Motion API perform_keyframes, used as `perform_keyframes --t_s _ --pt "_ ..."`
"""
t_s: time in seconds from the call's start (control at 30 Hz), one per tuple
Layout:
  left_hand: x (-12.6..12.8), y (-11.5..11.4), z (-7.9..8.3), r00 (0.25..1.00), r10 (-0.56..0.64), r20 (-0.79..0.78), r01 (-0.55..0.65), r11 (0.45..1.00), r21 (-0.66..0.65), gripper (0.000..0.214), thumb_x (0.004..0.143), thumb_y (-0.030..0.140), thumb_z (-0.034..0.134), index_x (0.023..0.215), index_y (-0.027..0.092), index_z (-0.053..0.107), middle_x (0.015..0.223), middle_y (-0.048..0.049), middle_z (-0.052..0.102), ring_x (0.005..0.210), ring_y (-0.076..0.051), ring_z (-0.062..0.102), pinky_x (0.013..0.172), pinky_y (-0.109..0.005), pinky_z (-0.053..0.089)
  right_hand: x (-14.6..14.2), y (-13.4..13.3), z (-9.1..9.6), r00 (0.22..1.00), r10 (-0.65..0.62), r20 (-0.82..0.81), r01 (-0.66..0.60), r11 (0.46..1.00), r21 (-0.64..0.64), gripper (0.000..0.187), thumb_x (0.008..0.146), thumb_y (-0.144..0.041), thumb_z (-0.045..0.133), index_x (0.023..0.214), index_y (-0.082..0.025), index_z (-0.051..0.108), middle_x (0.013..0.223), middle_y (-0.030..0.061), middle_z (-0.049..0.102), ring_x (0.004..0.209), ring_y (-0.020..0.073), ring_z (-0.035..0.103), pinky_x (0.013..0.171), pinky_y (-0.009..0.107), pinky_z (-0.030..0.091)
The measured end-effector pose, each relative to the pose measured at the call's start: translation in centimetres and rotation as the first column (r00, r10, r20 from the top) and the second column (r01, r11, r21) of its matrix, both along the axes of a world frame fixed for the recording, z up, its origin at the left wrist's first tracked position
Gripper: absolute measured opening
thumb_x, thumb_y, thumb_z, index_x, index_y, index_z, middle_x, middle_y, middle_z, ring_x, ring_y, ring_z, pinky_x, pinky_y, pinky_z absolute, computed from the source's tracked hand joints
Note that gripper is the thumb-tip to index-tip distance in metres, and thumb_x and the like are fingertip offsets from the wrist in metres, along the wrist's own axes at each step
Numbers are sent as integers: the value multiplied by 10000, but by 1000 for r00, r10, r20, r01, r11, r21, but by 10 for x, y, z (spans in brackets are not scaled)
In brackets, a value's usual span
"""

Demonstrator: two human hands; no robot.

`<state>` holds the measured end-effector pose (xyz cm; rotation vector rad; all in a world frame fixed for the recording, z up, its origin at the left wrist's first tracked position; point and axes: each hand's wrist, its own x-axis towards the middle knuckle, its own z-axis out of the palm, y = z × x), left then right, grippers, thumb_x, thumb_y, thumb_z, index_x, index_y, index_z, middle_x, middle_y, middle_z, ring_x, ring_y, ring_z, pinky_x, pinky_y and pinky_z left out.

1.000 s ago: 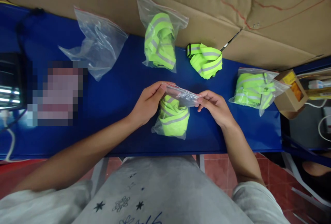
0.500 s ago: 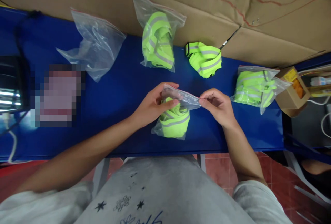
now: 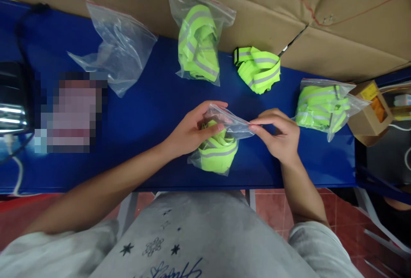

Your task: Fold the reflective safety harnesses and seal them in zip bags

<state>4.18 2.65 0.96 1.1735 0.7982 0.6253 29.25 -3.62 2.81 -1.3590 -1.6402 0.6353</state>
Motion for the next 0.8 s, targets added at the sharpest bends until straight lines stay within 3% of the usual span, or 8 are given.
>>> perform_keyframes --t_s 0.1,0.17,0.3,0.37,0.53,0.7,0.8 --pt "0 -1 0 1000 -28 5 28 1000 13 508 874 375 800 1327 217 635 1080 -52 757 903 -179 709 740 -251 550 9 2 -1 965 -145 -218 133 989 -67 44 922 -312 790 935 -305 748 874 6 700 815 172 646 765 334 526" --pt "-1 -1 -1 1000 -21 -1 21 1000 16 507 875 377 799 1327 216 633 1085 -51 758 891 -175 709 728 -249 550 13 3 0 945 -174 -277 146 982 -119 76 962 -371 740 969 -295 743 897 14 701 820 169 652 757 326 524" --pt "-1 -1 -2 1000 -26 -4 26 999 48 511 879 375 798 1329 204 627 1103 -57 761 918 -180 719 753 -254 557 2 2 1 990 64 -127 -85 982 -170 110 923 -363 789 1010 -296 785 949 23 748 867 181 679 793 339 536" --pt "0 -1 -2 999 -41 -2 41 997 67 505 893 374 784 1337 200 620 1125 -62 761 949 -187 726 774 -258 559 -6 0 -1 992 98 -78 -109 982 -151 73 896 -307 817 965 -303 792 917 14 747 843 175 669 777 338 535" --pt "2 -4 -2 996 -94 9 93 993 67 501 920 371 751 1364 200 592 1151 -71 761 996 -199 730 787 -262 554 -3 1 -6 961 -171 -215 130 972 -195 101 923 -393 782 943 -296 764 928 9 741 853 173 673 793 329 548" --pt "2 -6 -4 994 -113 4 112 991 77 494 921 379 742 1357 201 593 1149 -69 754 929 -177 717 767 -256 539 -9 -1 -4 984 107 -144 -145 946 -290 182 926 -456 762 973 -281 781 912 23 766 815 185 681 763 352 555" --pt "3 -7 -5 989 -150 -7 150 985 80 486 930 364 729 1369 213 586 1163 -60 741 915 -162 703 763 -250 532 -17 -2 -6 980 41 -196 -94 957 -274 93 902 -368 799 915 -282 767 876 8 744 779 166 649 725 330 529"
